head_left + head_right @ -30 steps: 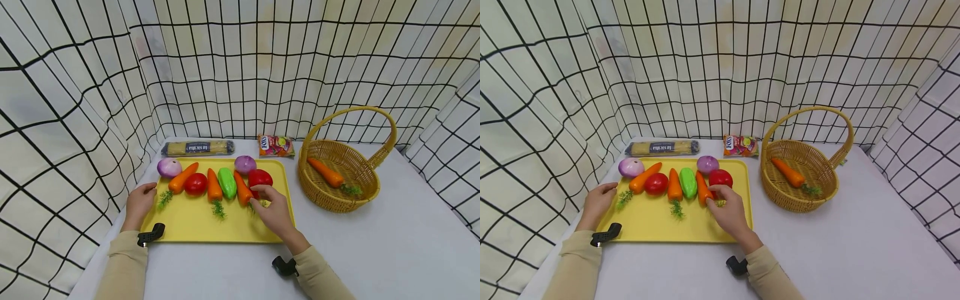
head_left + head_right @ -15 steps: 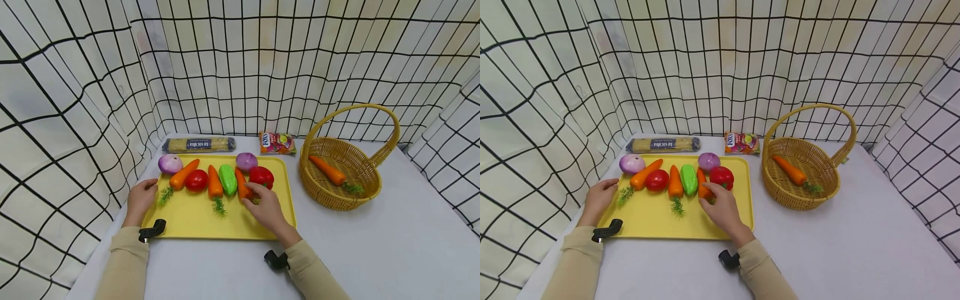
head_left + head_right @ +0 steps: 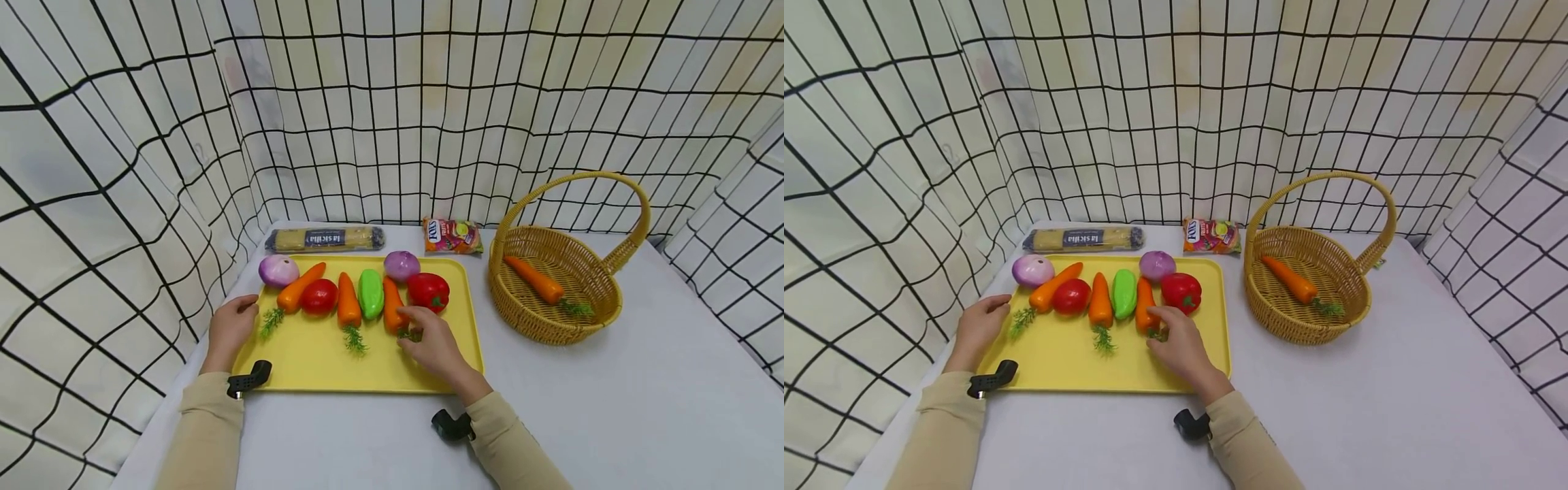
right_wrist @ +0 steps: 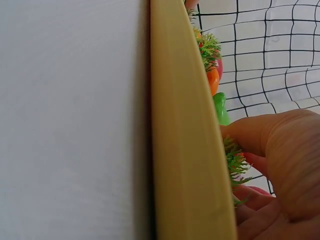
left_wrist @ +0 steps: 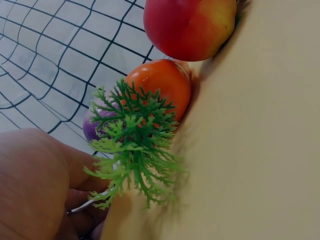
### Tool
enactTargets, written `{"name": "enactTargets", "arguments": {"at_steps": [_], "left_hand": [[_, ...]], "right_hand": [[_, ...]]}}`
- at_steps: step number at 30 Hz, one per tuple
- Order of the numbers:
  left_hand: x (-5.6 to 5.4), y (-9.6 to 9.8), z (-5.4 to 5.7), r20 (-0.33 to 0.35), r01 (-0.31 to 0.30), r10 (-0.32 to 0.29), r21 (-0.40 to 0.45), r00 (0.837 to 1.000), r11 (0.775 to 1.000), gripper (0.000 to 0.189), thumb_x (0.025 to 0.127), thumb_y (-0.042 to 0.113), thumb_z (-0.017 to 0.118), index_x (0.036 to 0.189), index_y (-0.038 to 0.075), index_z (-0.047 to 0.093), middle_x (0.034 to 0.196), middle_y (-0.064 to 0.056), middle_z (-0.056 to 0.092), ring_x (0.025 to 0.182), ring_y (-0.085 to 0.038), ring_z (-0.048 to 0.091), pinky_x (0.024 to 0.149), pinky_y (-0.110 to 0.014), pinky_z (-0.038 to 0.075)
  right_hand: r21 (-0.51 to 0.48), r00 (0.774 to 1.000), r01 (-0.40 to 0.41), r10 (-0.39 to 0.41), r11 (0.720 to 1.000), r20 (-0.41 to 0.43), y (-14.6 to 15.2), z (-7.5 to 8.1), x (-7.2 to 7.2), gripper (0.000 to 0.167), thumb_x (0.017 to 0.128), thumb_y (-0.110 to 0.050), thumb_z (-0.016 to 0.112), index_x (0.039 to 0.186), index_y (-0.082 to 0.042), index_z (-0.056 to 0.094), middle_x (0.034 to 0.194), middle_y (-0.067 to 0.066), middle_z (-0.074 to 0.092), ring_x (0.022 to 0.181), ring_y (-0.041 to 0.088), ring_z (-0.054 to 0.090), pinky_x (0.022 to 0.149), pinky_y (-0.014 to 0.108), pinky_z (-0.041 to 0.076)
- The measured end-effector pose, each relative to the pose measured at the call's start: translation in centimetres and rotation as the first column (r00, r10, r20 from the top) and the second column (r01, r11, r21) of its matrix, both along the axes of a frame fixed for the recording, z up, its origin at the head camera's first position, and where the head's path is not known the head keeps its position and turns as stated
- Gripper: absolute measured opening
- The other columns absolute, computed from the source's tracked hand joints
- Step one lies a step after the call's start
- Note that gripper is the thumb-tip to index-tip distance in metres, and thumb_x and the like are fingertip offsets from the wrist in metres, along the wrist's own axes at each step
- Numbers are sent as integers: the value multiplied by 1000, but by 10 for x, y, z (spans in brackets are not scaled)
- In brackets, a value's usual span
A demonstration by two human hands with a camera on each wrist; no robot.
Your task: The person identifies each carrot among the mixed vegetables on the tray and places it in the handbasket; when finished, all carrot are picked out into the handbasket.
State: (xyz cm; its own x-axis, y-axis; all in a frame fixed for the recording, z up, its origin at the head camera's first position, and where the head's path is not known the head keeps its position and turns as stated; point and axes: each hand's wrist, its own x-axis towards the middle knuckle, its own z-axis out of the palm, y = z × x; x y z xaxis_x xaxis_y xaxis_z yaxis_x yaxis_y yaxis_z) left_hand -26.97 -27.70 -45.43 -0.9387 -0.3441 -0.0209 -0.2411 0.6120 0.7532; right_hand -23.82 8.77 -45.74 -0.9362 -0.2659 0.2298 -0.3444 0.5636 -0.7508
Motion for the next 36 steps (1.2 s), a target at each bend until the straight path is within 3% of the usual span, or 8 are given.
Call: {"name": "enactTargets", "arguments": {"at_steps": [4,11,17,21,28,36], "left_hand": [[1,0,-2,-1,-3,3,9,1000,1000,44,103,24,41,140,2,52,138,-24,52,126,-40,46,101,-51,39],[2,2,-1,-15,-2,2,13,1000,1000,44,103,23,41,139,1,52,137,-24,53,125,-40,47,101,-51,39],[3,0,-1,-19,4,-4,10,1000,1000,44,103,22,41,140,1,52,137,-24,53,125,-40,47,101,-51,39],[2,0,-2,-17,5,-5,11,1000,1000,44,103,23,41,140,1,52,137,-24,53,125,-40,47,101,-51,39],[3,0,-3,-9,2,-2,29,1000,1000,44,103,23,41,140,1,51,136,-24,52,125,-40,46,101,-51,39],[4,-1,-1,-17,8,-8,15,1000,1000,45,103,23,41,140,1,51,138,-24,52,126,-40,46,102,-51,38]], "right_hand": [[36,1000,-2,1,999,19,1,1,1,59,78,1,75,133,-10,60,135,10,56,95,22,60,85,37,55],[194,989,16,-45,981,143,3,10,7,71,78,-1,67,144,-22,51,142,9,47,123,32,50,102,49,45],[221,987,14,-48,975,150,4,14,10,67,80,-4,63,142,-28,53,143,8,46,122,32,50,102,51,44],[211,990,10,-40,978,136,5,13,10,59,84,-14,72,139,-26,56,141,9,49,119,31,52,101,50,45],[166,995,67,-79,984,66,6,12,8,41,81,-19,79,121,-21,69,120,7,61,98,25,56,85,39,49],[100,982,165,-173,981,74,10,16,9,38,82,-15,68,119,-20,70,107,2,64,83,21,53,63,29,45]]}}
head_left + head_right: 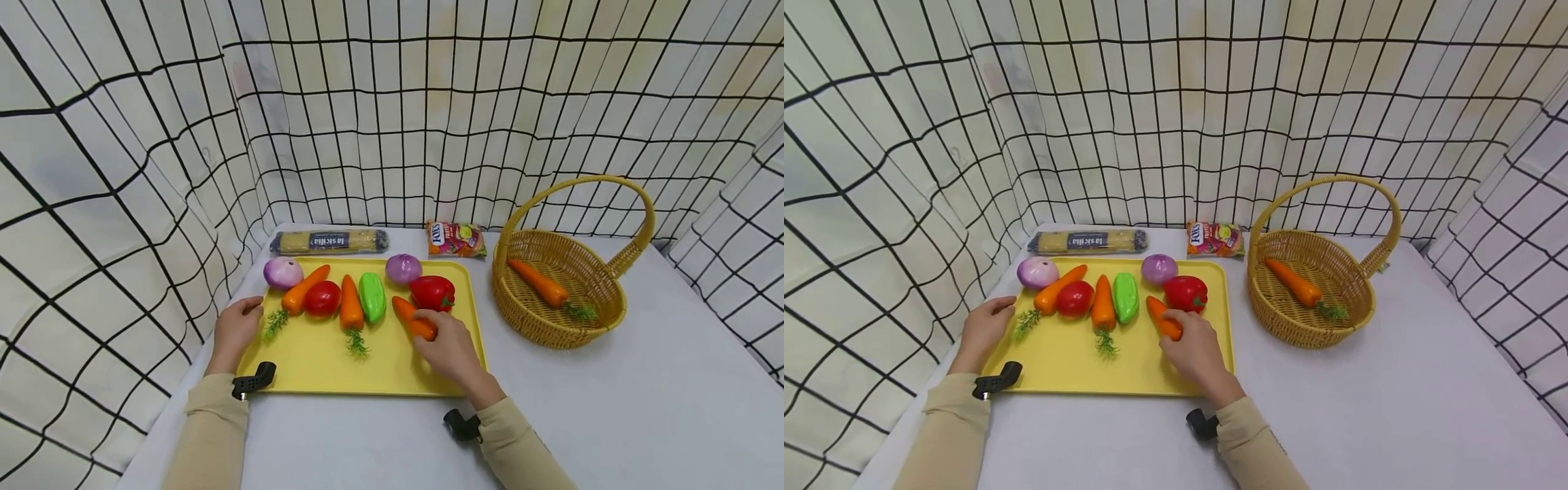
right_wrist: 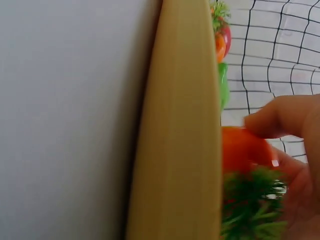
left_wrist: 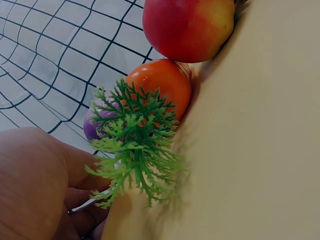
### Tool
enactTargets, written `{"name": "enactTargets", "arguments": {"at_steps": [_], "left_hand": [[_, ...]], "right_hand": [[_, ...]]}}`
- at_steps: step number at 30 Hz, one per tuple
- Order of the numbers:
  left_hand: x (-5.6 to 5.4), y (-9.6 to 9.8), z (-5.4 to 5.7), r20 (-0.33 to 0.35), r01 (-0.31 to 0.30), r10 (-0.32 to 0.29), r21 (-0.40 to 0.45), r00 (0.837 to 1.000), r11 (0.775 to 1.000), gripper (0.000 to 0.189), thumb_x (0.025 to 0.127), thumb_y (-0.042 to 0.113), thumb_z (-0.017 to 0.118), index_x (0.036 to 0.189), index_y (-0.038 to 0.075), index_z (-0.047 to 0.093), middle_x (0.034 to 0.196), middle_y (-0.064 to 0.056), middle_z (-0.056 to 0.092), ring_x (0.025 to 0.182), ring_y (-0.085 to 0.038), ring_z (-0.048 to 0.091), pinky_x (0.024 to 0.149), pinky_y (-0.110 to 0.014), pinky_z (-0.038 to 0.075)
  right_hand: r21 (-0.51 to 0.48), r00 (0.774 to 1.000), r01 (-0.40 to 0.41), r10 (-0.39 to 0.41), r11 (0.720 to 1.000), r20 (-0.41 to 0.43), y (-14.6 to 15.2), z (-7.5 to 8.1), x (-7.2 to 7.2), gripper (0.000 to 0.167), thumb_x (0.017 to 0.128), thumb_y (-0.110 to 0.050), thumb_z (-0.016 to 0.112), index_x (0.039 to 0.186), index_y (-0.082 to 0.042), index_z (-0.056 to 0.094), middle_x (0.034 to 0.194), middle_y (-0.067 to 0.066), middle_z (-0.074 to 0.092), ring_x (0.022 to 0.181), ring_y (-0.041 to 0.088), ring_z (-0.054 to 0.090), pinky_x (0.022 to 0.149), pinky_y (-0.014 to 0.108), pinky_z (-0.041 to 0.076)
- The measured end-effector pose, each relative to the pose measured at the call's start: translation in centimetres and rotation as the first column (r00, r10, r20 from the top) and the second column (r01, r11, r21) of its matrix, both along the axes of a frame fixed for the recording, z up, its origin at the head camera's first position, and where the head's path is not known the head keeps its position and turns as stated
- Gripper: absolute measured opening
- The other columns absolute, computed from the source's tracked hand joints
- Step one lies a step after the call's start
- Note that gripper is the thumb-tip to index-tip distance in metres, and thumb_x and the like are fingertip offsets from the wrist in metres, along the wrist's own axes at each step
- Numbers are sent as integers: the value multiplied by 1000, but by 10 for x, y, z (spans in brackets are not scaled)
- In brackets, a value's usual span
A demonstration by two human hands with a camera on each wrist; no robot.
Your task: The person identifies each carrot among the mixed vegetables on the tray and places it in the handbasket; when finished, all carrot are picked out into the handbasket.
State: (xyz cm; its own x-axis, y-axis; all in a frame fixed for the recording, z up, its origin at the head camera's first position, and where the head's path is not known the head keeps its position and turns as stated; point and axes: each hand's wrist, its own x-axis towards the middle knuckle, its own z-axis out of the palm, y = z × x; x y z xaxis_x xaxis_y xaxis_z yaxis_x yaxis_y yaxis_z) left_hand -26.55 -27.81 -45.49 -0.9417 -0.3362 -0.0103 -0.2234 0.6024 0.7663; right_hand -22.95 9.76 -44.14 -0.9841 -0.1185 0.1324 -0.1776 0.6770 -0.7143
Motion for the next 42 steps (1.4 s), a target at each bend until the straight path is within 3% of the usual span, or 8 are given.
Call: {"name": "enactTargets", "arguments": {"at_steps": [5,9,15,20,22,30,36,42], "left_hand": [[2,-2,0,13,2,-2,4,1000,1000,45,103,24,42,140,1,51,138,-24,51,126,-40,46,102,-51,39],[3,-2,1,11,9,-9,2,1000,1000,45,103,23,42,140,0,51,139,-24,51,127,-41,45,103,-52,38],[-1,-1,6,10,24,-23,-5,1000,1000,44,103,22,42,141,0,51,141,-24,50,131,-41,42,107,-52,35],[-1,-1,9,10,31,-31,-6,999,1000,45,103,22,41,141,0,50,142,-23,49,131,-41,42,108,-53,34],[-1,-1,8,6,35,-34,-6,999,999,45,103,22,41,141,0,50,141,-24,50,131,-41,42,107,-52,35],[3,-3,4,3,36,-36,1,999,999,45,102,22,41,141,0,50,141,-24,50,130,-41,43,107,-52,36],[3,-1,3,21,37,-37,8,999,999,45,103,23,41,142,1,50,141,-23,50,129,-40,45,104,-51,39],[3,-1,4,10,29,-29,6,1000,1000,45,103,23,41,141,1,50,141,-24,50,128,-40,45,101,-51,40]], "right_hand": [[-63,996,70,-74,996,-58,4,6,0,33,83,-18,61,114,-22,72,109,0,64,90,19,54,72,31,46],[-180,987,104,-124,978,-104,12,16,2,29,85,-18,60,111,-20,72,111,1,64,96,20,55,81,35,48],[-422,980,93,-157,902,-120,29,29,2,25,93,-21,62,116,-16,70,117,5,64,84,23,57,68,29,53],[-534,977,46,-150,844,-152,43,31,-5,30,94,-18,65,122,-8,66,119,11,63,77,19,63,64,28,57],[-535,975,41,-151,844,-165,48,31,-8,32,93,-17,67,123,-7,66,121,13,63,78,18,65,66,26,57],[-445,943,33,-175,895,-282,68,31,-19,34,88,-18,74,120,-8,67,118,9,65,88,20,57,69,13,50],[-474,909,52,-238,879,-342,85,26,-20,33,86,-13,75,119,-8,69,119,8,62,96,17,59,74,13,50],[-518,886,102,-314,849,-340,101,29,-17,36,86,-9,74,121,-6,67,122,10,62,95,8,59,74,12,47]]}}
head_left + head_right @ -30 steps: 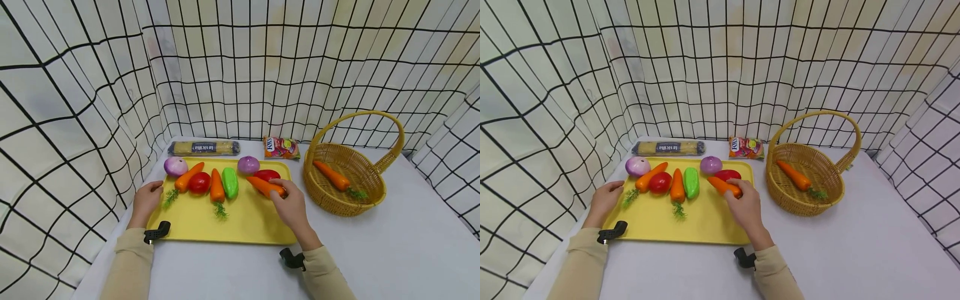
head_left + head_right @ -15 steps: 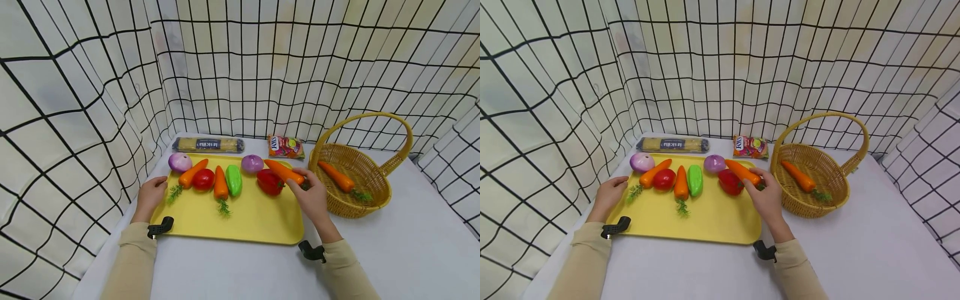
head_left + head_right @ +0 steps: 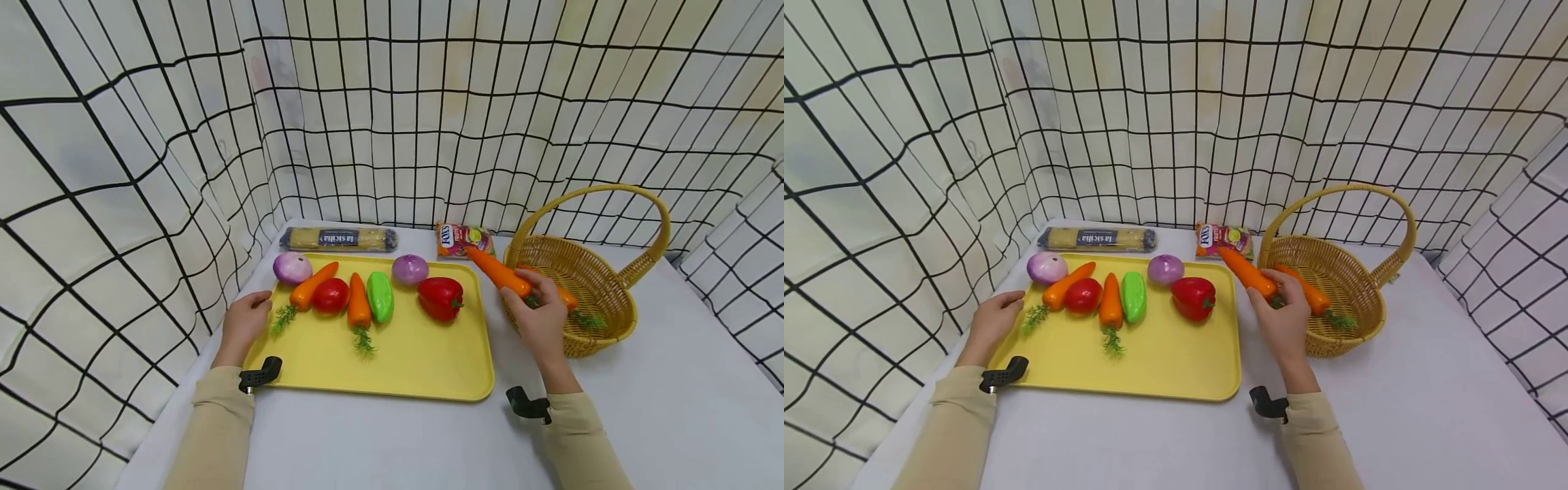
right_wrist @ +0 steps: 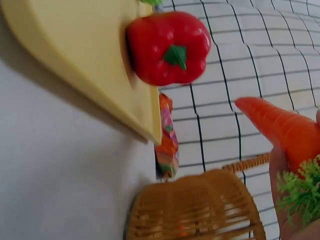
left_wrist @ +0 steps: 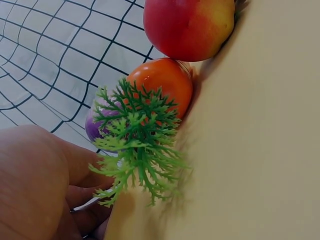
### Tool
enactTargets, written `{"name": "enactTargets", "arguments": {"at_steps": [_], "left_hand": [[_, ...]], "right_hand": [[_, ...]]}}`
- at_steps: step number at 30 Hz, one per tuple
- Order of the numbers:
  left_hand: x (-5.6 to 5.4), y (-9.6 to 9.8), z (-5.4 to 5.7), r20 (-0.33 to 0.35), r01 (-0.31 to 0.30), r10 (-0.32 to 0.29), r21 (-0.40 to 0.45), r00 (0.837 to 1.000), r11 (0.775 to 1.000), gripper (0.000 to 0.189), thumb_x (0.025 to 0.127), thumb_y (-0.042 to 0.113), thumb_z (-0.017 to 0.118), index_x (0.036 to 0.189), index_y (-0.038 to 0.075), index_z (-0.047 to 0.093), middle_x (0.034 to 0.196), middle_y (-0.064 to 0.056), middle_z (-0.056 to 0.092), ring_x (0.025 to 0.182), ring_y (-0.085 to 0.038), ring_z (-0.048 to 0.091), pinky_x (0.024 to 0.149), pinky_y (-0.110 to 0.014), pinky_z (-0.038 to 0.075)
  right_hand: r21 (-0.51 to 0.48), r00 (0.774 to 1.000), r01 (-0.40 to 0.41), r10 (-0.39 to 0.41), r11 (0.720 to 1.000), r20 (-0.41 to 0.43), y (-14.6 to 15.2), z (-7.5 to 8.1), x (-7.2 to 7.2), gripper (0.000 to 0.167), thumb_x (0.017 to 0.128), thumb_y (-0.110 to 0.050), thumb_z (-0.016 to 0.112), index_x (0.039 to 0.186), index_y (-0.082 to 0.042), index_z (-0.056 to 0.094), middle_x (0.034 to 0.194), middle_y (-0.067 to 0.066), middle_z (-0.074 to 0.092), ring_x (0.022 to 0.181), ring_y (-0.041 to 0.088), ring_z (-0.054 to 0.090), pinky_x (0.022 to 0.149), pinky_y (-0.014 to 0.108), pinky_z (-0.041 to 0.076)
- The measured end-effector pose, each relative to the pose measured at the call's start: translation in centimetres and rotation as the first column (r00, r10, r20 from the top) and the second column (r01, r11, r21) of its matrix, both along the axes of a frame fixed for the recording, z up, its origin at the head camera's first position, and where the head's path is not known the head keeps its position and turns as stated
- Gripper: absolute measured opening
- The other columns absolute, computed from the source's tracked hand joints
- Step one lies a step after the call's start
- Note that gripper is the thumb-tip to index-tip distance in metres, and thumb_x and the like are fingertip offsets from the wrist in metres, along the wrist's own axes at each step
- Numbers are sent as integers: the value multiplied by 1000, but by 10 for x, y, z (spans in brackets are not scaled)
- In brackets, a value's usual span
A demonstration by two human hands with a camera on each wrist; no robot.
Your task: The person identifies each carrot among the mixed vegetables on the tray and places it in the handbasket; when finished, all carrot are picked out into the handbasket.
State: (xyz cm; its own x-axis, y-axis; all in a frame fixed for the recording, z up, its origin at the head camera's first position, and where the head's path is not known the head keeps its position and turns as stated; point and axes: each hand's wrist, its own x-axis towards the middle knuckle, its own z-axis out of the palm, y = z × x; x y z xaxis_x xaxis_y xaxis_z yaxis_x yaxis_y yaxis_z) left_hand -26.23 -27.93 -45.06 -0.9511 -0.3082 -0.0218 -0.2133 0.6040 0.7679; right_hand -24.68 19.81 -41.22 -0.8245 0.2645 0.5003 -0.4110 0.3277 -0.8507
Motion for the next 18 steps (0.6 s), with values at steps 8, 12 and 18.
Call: {"name": "enactTargets", "arguments": {"at_steps": [8,12,18], "left_hand": [[-2,0,0,13,-5,5,-10,1000,1000,45,103,24,41,142,2,50,142,-23,49,130,-41,43,104,-52,37],[-3,-2,-3,2,-9,9,-18,1000,1000,45,103,24,41,142,2,50,142,-23,49,130,-41,43,103,-52,39],[-5,-3,-5,1,-2,2,-21,1000,1000,46,103,25,41,142,2,50,141,-24,50,129,-41,44,101,-52,40]], "right_hand": [[-58,998,67,-67,996,-8,17,18,14,33,90,-5,67,120,6,63,116,16,61,75,7,54,61,11,45],[-119,994,109,-110,987,1,34,8,3,31,89,-4,62,119,4,64,115,8,61,82,9,55,66,11,48],[-236,983,166,-181,958,-44,56,-5,-8,29,87,-1,57,114,3,66,112,4,62,96,15,56,76,15,49]]}}
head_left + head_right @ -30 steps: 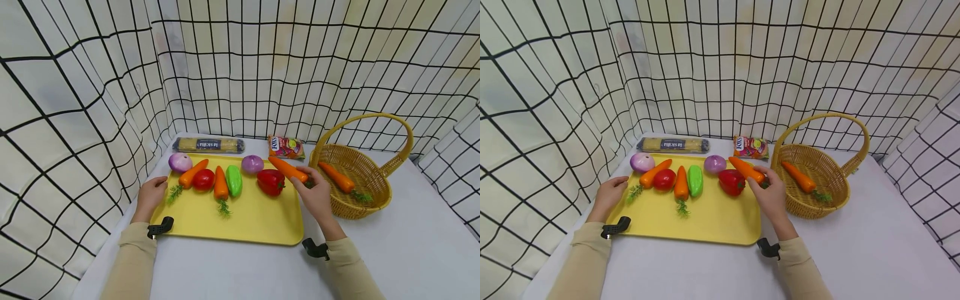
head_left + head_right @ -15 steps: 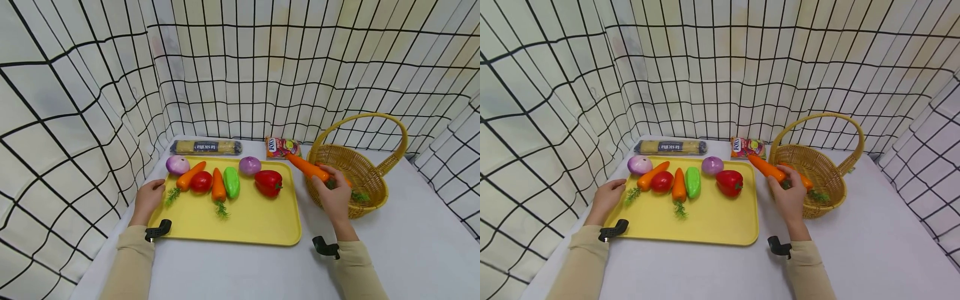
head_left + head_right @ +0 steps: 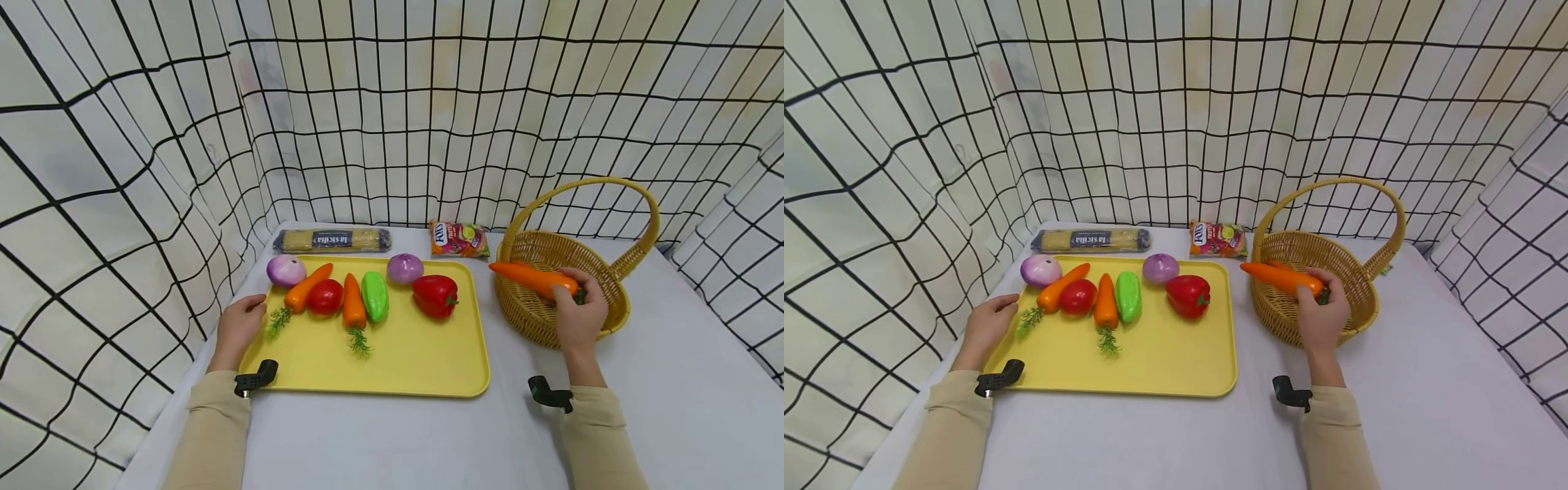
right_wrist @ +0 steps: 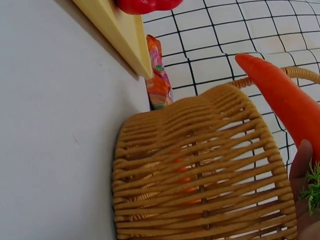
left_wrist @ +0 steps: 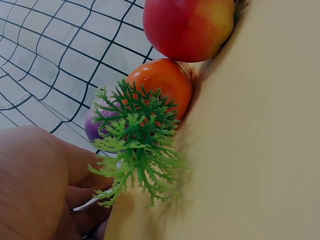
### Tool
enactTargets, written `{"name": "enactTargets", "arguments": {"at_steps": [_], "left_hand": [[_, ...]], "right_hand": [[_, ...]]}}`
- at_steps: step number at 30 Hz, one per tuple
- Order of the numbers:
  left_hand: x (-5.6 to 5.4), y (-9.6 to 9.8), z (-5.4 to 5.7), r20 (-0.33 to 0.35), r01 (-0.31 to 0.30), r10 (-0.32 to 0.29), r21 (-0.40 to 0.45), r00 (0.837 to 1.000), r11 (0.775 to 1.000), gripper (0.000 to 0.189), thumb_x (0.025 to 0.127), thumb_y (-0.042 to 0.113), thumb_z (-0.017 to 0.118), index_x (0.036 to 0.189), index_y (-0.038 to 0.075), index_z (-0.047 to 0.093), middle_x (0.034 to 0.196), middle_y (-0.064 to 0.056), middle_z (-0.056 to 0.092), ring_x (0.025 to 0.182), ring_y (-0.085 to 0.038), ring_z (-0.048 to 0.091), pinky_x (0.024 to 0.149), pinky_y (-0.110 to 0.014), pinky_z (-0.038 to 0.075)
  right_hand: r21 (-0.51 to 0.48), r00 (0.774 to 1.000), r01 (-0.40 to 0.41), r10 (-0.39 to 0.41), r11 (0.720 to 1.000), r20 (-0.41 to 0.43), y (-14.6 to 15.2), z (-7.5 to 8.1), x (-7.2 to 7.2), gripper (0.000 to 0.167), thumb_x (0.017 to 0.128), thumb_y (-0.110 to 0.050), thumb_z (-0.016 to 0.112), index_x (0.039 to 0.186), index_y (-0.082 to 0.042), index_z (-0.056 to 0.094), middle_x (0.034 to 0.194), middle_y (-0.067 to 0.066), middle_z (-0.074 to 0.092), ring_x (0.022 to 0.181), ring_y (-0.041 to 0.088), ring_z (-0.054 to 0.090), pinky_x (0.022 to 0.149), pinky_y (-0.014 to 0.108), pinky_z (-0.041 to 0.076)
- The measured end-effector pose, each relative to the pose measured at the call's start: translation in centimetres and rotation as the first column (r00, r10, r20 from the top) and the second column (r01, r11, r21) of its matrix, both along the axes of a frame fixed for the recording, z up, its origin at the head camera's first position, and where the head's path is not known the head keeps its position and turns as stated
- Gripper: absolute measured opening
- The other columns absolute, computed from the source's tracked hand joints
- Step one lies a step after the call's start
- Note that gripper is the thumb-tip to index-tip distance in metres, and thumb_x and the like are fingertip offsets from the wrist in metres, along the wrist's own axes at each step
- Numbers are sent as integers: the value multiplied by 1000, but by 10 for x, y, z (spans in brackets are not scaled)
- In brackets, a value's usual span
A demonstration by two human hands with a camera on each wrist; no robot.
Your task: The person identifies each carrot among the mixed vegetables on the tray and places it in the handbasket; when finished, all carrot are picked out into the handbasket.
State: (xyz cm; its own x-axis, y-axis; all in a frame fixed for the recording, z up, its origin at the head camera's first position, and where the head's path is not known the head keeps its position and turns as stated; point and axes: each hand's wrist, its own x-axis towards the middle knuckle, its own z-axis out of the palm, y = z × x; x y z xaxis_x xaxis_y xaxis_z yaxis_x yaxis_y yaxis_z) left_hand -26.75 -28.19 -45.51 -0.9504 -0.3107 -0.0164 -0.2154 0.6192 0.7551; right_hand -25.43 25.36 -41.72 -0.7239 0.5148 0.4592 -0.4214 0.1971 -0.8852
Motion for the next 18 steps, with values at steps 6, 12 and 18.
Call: {"name": "enactTargets", "arguments": {"at_steps": [6,12,18], "left_hand": [[0,1,1,9,-4,4,0,1000,1000,45,103,24,41,141,2,50,143,-23,49,131,-41,42,105,-52,36],[0,2,3,13,-9,9,2,1000,1000,45,103,24,41,142,2,50,143,-23,49,132,-41,41,106,-52,35],[1,3,4,13,-4,4,5,1000,1000,45,103,23,41,141,1,50,142,-24,49,129,-41,43,104,-52,38]], "right_hand": [[-116,999,24,-28,993,-27,8,4,1,23,86,1,57,107,1,67,106,5,62,94,16,56,69,15,52],[-218,999,26,-33,976,-28,13,8,2,20,87,2,54,102,-2,66,104,5,59,92,16,55,65,16,51],[-214,992,124,-124,969,13,19,7,2,21,88,-1,52,104,-3,66,104,2,56,89,14,53,65,18,51]]}}
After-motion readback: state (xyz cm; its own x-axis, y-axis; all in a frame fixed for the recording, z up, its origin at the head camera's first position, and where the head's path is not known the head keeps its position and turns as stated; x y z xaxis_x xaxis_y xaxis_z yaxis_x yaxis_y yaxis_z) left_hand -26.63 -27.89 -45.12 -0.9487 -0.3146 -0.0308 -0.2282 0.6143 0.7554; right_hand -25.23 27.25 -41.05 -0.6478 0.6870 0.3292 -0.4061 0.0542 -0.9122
